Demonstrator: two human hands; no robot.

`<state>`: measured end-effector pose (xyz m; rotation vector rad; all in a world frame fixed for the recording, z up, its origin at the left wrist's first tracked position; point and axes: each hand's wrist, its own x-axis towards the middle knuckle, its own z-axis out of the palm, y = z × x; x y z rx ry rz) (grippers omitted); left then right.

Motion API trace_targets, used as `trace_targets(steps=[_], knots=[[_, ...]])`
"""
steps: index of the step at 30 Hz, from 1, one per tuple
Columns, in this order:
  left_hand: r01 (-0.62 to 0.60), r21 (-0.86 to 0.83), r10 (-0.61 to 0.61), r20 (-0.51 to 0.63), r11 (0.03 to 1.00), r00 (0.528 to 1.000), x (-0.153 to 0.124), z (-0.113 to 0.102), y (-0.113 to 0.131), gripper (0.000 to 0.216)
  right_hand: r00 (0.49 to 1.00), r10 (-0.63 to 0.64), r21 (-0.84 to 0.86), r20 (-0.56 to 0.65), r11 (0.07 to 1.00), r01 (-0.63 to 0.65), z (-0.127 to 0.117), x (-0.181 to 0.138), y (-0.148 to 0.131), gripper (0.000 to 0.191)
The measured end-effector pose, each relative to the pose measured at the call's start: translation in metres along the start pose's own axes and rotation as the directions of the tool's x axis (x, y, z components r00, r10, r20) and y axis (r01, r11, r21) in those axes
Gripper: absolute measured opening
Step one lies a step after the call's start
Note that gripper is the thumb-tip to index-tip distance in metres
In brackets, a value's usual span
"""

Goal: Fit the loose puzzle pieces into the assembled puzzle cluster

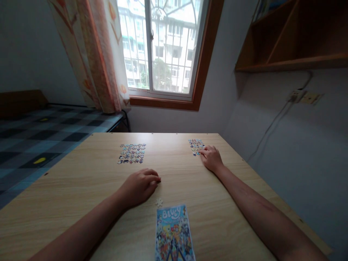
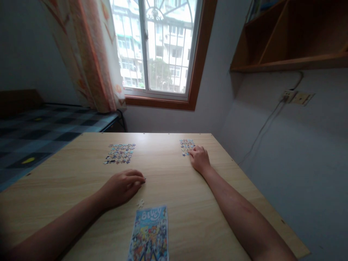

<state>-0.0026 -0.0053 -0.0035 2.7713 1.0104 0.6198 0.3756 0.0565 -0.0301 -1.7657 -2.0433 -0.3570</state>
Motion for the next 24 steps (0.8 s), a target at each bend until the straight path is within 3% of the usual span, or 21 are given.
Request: trace_targets(steps=[6, 9, 12, 16, 20, 24], knots=[[0.035, 0.025, -0.032, -0.096, 0.999, 0.995, -0.001, -0.001, -0.001, 0.024, 0.999, 0.014, -0.004, 0.038, 1.000, -0.014, 0.000, 0.000, -0.003, 0.025], [0.068, 0.055, -0.058, -0.153, 0.996, 0.987, -0.001, -0.001, -0.003, 0.023, 1.000, 0.017, 0.026, -0.003, 1.000, -0.017, -0.003, -0.001, -0.003, 0.029], [0.086, 0.070, -0.078, -0.108, 0.994, 0.991, -0.001, -0.002, -0.004, 0.023, 0.999, -0.005, 0.065, -0.047, 0.998, 0.008, -0.009, -0.005, -0.009, 0.033], [0.083, 0.033, -0.081, -0.040, 0.996, 0.996, 0.000, -0.001, -0.003, 0.025, 0.978, -0.206, 0.134, -0.028, 0.969, 0.208, -0.022, -0.010, -0.033, 0.029], [0.035, 0.028, -0.035, -0.022, 0.999, 0.999, 0.002, 0.002, -0.002, 0.029, 0.867, -0.497, 0.304, 0.040, 0.832, 0.463, -0.037, -0.021, -0.076, 0.025], [0.009, 0.002, -0.009, 0.001, 1.000, 1.000, 0.002, 0.001, 0.000, 0.030, 0.796, -0.601, 0.370, 0.071, 0.757, 0.539, -0.047, -0.039, -0.118, 0.027]])
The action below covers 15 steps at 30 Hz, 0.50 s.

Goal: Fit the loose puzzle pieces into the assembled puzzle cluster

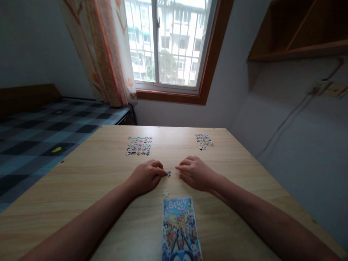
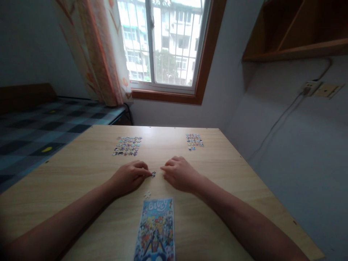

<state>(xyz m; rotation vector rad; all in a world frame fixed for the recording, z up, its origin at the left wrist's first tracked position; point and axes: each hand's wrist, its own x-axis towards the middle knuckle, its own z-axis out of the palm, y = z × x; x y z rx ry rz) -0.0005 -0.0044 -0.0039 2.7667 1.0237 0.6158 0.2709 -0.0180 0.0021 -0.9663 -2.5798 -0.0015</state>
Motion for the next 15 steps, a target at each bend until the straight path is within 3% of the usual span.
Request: trace_targets(steps=[3, 6, 12, 15], knots=[[0.008, -0.078, -0.007, 0.008, 0.997, 1.000, -0.001, -0.003, 0.004, 0.029, 0.998, -0.054, -0.020, 0.046, 0.998, 0.054, 0.006, 0.002, -0.018, 0.032], [0.047, -0.194, -0.041, 0.031, 0.980, 0.999, -0.001, -0.006, 0.008, 0.029, 0.996, -0.073, -0.058, 0.046, 0.995, 0.076, 0.010, 0.001, -0.018, 0.033], [0.088, -0.372, -0.020, 0.184, 0.924, 0.983, -0.003, -0.014, 0.007, 0.016, 0.999, -0.036, -0.104, -0.024, 0.994, 0.033, 0.004, -0.006, 0.013, 0.016], [0.092, -0.390, -0.006, 0.216, 0.916, 0.976, -0.004, -0.015, 0.006, 0.015, 0.998, 0.020, -0.111, -0.062, 0.994, -0.026, -0.005, -0.014, 0.038, 0.016]])
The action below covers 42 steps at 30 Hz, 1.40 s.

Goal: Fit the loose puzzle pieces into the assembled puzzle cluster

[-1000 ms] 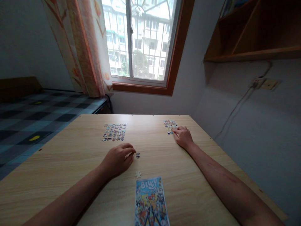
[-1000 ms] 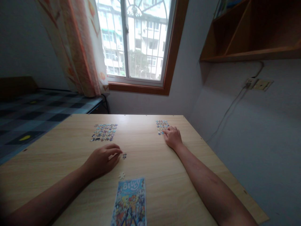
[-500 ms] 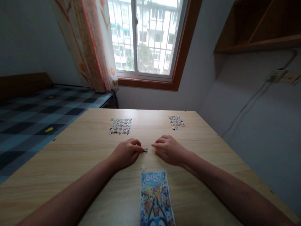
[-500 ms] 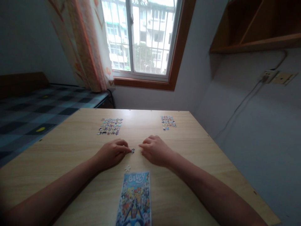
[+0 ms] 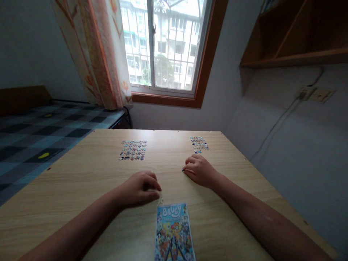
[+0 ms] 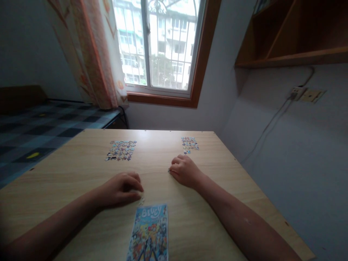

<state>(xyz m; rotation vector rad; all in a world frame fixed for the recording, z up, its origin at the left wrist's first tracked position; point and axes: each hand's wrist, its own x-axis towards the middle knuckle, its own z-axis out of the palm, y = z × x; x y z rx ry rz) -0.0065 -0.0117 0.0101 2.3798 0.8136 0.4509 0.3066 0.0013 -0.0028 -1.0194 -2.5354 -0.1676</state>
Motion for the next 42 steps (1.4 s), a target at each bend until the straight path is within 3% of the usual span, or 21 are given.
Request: trace_targets(steps=[7, 13, 17, 22, 30, 34, 42], knots=[[0.002, 0.075, -0.003, 0.011, 0.997, 1.000, 0.000, 0.002, 0.005, 0.011, 0.984, 0.171, 0.000, 0.044, 0.985, -0.172, -0.014, -0.030, 0.069, 0.016], [0.012, 0.048, -0.012, 0.006, 0.999, 1.000, -0.001, 0.004, 0.003, 0.013, 0.907, 0.419, -0.120, 0.047, 0.903, -0.411, -0.010, -0.047, 0.109, 0.019], [0.018, 0.055, -0.018, 0.009, 0.998, 1.000, -0.001, 0.003, 0.001, 0.013, 0.868, 0.496, -0.195, 0.000, 0.852, -0.487, -0.002, -0.043, 0.113, 0.023], [0.023, 0.032, -0.024, 0.022, 0.999, 0.999, -0.001, 0.004, 0.007, 0.020, 0.858, 0.513, -0.202, -0.022, 0.838, -0.507, 0.006, -0.040, 0.113, 0.025], [0.008, 0.059, -0.010, 0.026, 0.998, 1.000, 0.000, 0.009, 0.012, 0.020, 0.870, 0.478, -0.167, -0.117, 0.854, -0.492, 0.011, -0.042, 0.118, 0.024], [0.010, 0.053, -0.010, 0.010, 0.999, 1.000, 0.000, 0.009, 0.010, 0.019, 0.878, 0.467, -0.159, -0.103, 0.864, -0.478, 0.013, -0.042, 0.119, 0.024], [0.061, 0.029, -0.059, -0.067, 0.998, 0.996, 0.003, 0.013, 0.005, 0.012, 0.895, 0.416, -0.118, -0.161, 0.892, -0.436, 0.011, -0.043, 0.119, 0.021]])
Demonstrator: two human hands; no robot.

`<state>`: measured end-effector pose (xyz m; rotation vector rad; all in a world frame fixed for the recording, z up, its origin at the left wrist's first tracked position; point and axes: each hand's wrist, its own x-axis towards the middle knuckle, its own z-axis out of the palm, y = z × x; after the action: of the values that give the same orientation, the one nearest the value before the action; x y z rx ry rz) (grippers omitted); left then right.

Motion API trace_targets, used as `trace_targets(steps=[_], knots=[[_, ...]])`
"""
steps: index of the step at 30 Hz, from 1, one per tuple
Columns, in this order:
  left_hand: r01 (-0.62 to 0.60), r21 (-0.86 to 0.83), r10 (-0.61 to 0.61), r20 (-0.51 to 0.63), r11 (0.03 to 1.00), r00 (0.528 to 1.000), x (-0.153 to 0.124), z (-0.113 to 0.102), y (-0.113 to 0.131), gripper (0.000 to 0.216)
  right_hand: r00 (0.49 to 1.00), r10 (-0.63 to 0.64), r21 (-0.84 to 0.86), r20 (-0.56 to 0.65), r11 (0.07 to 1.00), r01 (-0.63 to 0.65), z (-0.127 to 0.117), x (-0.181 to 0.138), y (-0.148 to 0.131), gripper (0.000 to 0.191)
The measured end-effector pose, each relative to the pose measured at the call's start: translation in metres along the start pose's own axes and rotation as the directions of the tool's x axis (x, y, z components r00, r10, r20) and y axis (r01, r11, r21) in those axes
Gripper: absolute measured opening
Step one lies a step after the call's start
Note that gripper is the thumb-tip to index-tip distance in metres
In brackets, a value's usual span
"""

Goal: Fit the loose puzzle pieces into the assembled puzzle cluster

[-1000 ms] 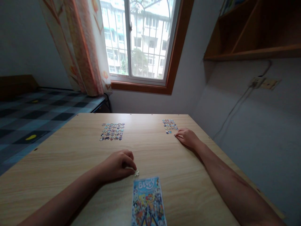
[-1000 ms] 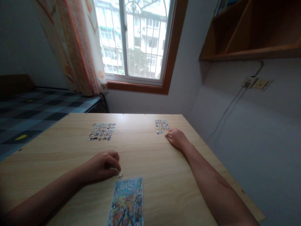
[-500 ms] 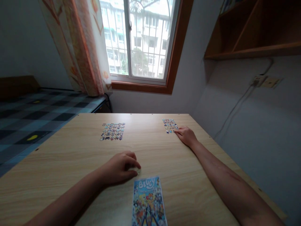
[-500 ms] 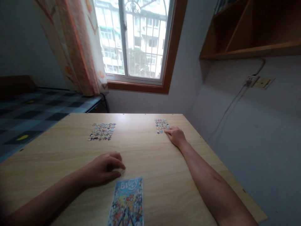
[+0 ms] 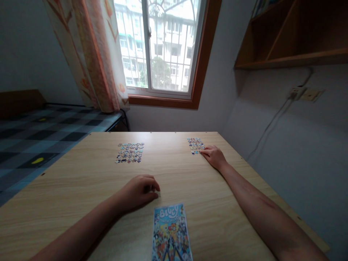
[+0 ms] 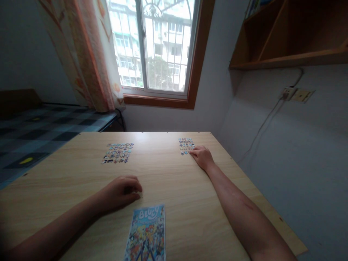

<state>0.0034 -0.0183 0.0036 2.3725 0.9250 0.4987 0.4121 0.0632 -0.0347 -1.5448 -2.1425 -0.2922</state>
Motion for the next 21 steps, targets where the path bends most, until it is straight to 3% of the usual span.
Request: trace_targets(steps=[5, 9, 12, 16, 21], knots=[[-0.007, -0.005, 0.006, -0.132, 1.000, 0.991, 0.003, 0.002, 0.000, 0.012, 0.982, -0.041, 0.058, -0.182, 0.997, 0.052, -0.010, 0.001, -0.013, 0.021], [-0.038, 0.007, 0.038, -0.264, 0.999, 0.964, 0.004, 0.003, -0.001, 0.011, 0.955, -0.174, 0.192, -0.240, 0.956, 0.223, -0.019, 0.004, -0.053, 0.019], [-0.057, 0.034, 0.065, -0.329, 0.998, 0.942, 0.003, 0.004, 0.000, 0.011, 0.940, -0.273, 0.385, -0.203, 0.861, 0.333, -0.027, 0.001, -0.098, 0.015], [-0.158, 0.080, 0.177, -0.365, 0.984, 0.914, 0.001, 0.004, 0.004, 0.011, 0.943, -0.299, 0.580, -0.147, 0.746, 0.327, -0.032, -0.012, -0.152, 0.010], [-0.243, 0.122, 0.271, -0.369, 0.962, 0.889, 0.000, 0.004, 0.015, 0.013, 0.952, -0.295, 0.651, -0.076, 0.709, 0.272, -0.030, -0.024, -0.182, 0.018]])
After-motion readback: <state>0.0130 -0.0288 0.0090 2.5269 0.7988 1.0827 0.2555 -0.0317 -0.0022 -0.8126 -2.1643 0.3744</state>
